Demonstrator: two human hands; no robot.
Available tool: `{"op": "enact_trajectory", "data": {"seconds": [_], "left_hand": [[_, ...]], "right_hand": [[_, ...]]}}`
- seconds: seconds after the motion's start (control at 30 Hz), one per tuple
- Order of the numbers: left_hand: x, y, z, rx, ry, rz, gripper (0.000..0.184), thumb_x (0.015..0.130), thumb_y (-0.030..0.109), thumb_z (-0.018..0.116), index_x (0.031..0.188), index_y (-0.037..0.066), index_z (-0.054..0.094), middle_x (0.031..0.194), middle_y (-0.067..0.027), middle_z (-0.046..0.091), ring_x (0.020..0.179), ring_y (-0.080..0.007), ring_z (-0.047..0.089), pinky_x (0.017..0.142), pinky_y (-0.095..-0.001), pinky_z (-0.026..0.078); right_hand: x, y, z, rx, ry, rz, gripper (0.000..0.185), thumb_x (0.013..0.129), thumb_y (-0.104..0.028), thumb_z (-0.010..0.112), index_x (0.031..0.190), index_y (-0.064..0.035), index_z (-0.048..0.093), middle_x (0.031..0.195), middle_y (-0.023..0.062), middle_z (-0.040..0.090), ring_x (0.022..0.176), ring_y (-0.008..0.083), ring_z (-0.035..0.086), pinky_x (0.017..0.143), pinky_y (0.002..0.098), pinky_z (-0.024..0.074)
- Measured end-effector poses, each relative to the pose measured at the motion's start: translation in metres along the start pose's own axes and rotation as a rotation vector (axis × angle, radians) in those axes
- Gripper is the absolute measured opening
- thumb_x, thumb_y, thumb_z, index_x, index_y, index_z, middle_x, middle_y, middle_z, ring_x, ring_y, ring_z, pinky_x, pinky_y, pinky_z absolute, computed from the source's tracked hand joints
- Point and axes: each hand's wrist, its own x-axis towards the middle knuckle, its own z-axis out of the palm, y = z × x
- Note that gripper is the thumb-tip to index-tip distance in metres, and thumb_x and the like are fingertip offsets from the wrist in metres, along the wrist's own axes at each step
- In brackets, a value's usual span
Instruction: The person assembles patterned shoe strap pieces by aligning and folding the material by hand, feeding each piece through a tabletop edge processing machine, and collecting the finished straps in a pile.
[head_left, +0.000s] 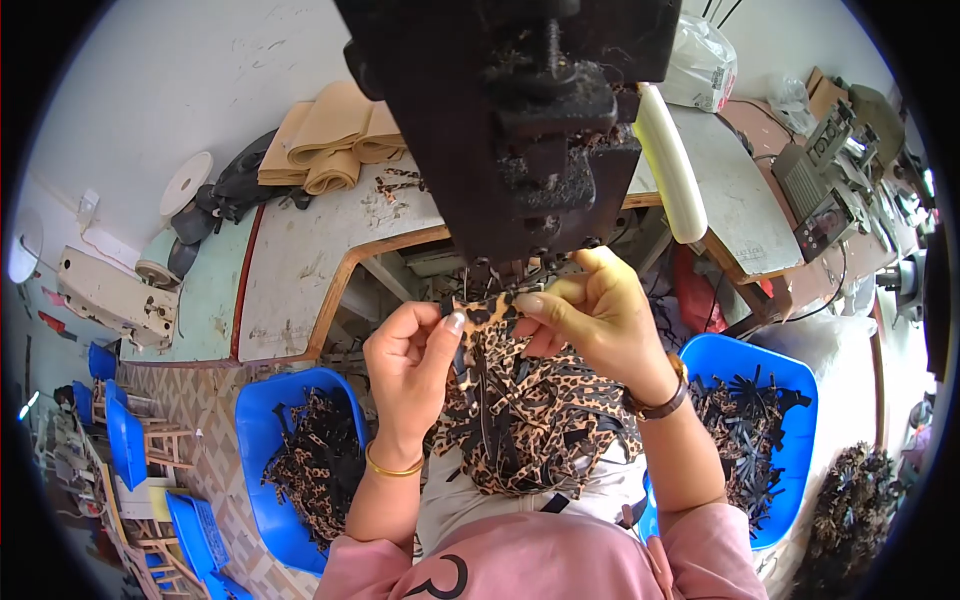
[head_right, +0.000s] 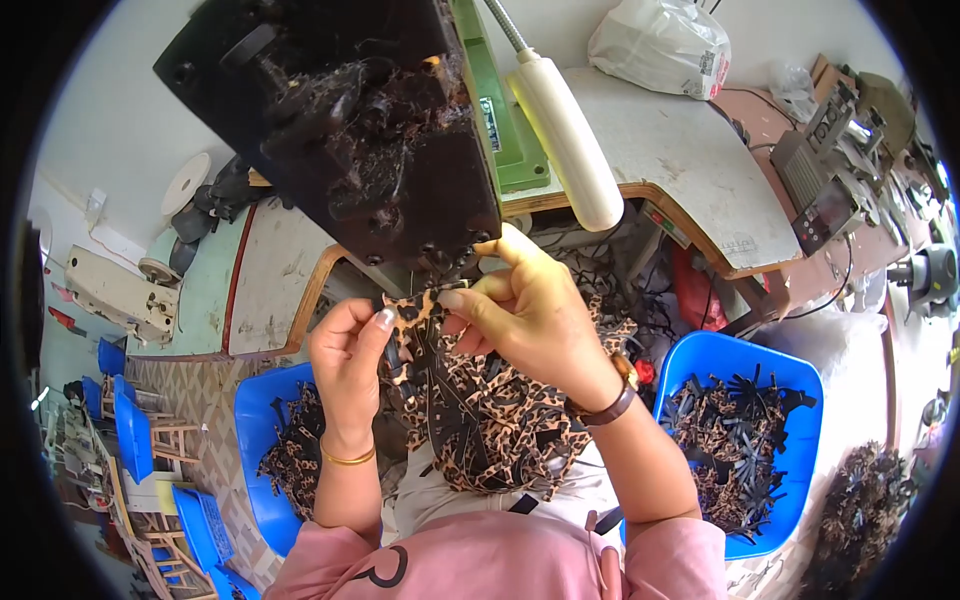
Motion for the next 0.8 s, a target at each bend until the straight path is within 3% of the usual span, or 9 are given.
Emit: {"op": "enact_trajectory", "data": {"seconds": [0.13,0.27,0.33,0.43,0.53,0.6,0.67,0.73,0.8], "left_hand": [[-0.017,0.004,-0.026,0.038,0.157,-0.151,0.007,0.089,0.008,0.056,0.087,0.001,0.058,0.066,0.0044,0.051,0.053,-0.0002,0.042,0.046,-0.0155,0.032],[-0.058,0.027,-0.129,0.443,0.519,-0.161,0.012,0.087,0.01,0.058,0.087,-0.002,0.061,0.072,0.0023,0.058,0.062,-0.0024,0.046,0.055,-0.0172,0.036],[-0.09,0.038,-0.194,0.859,0.563,-0.198,0.019,0.086,0.014,0.059,0.08,-0.005,0.061,0.066,-0.0006,0.058,0.06,-0.0049,0.048,0.055,-0.0219,0.038],[-0.14,0.024,-0.263,1.242,0.639,-0.273,0.042,0.085,0.035,0.058,0.073,-0.005,0.059,0.058,-0.0203,0.053,0.051,-0.028,0.049,0.054,-0.0379,0.038],[-0.155,-0.009,-0.293,1.327,0.766,-0.684,0.063,0.086,0.053,0.046,0.065,-0.004,0.061,0.062,-0.0247,0.056,0.061,-0.0405,0.057,0.058,-0.0457,0.042],[-0.176,-0.075,-0.333,1.332,0.833,-0.574,0.068,0.086,0.056,0.045,0.062,-0.005,0.06,0.059,-0.0261,0.055,0.062,-0.0431,0.057,0.06,-0.0498,0.042],[-0.209,-0.145,-0.351,1.727,0.71,-0.462,0.053,0.086,0.051,0.049,0.092,0.001,0.064,0.091,-0.0223,0.064,0.086,-0.0383,0.058,0.08,-0.0477,0.041],[-0.242,-0.187,-0.318,1.686,0.545,-0.665,0.075,0.08,0.06,0.051,0.137,0.012,0.037,0.141,-0.0192,0.033,0.129,-0.0419,0.025,0.098,-0.0644,0.018],[-0.267,-0.217,-0.286,1.655,0.363,-0.801,0.085,0.077,0.062,0.053,0.143,0.017,0.023,0.146,-0.0161,0.024,0.133,-0.0402,0.019,0.1,-0.0664,0.014]], "right_hand": [[-0.004,0.004,0.018,-0.049,0.204,-0.025,0.033,0.083,-0.005,0.065,0.108,0.0005,0.045,0.063,0.0035,0.062,0.051,0.0067,0.057,0.043,0.02,0.0447],[-0.02,0.043,-0.009,-0.201,0.375,-0.221,0.017,0.088,-0.007,0.057,0.105,-0.0048,0.054,0.056,-0.0038,0.049,0.045,0.0024,0.043,0.041,0.0169,0.0312],[-0.033,0.077,-0.028,-0.389,0.259,-0.072,0.011,0.089,-0.007,0.057,0.099,-0.0032,0.058,0.068,-0.0039,0.052,0.06,0.0016,0.047,0.052,0.0172,0.0363],[-0.056,0.127,-0.033,-0.833,0.135,-0.073,0.013,0.087,-0.011,0.059,0.094,-0.0009,0.062,0.08,0.0025,0.062,0.069,0.0078,0.052,0.062,0.022,0.0424],[-0.064,0.153,-0.022,-0.967,0.064,-0.008,0.014,0.085,-0.011,0.06,0.095,-0.0016,0.062,0.084,0.007,0.063,0.072,0.0158,0.057,0.066,0.0286,0.0444],[-0.063,0.176,-0.026,-1.172,-0.086,-0.274,0.016,0.083,-0.011,0.061,0.096,-0.0021,0.061,0.089,0.0096,0.062,0.079,0.0239,0.059,0.069,0.0326,0.0452],[-0.063,0.18,-0.019,-1.178,-0.106,-0.289,0.018,0.083,-0.012,0.061,0.098,-0.0021,0.061,0.091,0.0109,0.061,0.083,0.0269,0.058,0.072,0.0347,0.0447],[-0.065,0.175,-0.012,-1.219,-0.097,-0.281,0.021,0.082,-0.012,0.062,0.101,-0.0022,0.06,0.093,0.0122,0.061,0.086,0.0299,0.057,0.075,0.0368,0.0441],[-0.068,0.162,0.0,-1.221,-0.065,-0.216,0.025,0.081,-0.011,0.062,0.104,-0.0014,0.058,0.097,0.014,0.058,0.091,0.0314,0.055,0.08,0.0387,0.0422]]}}
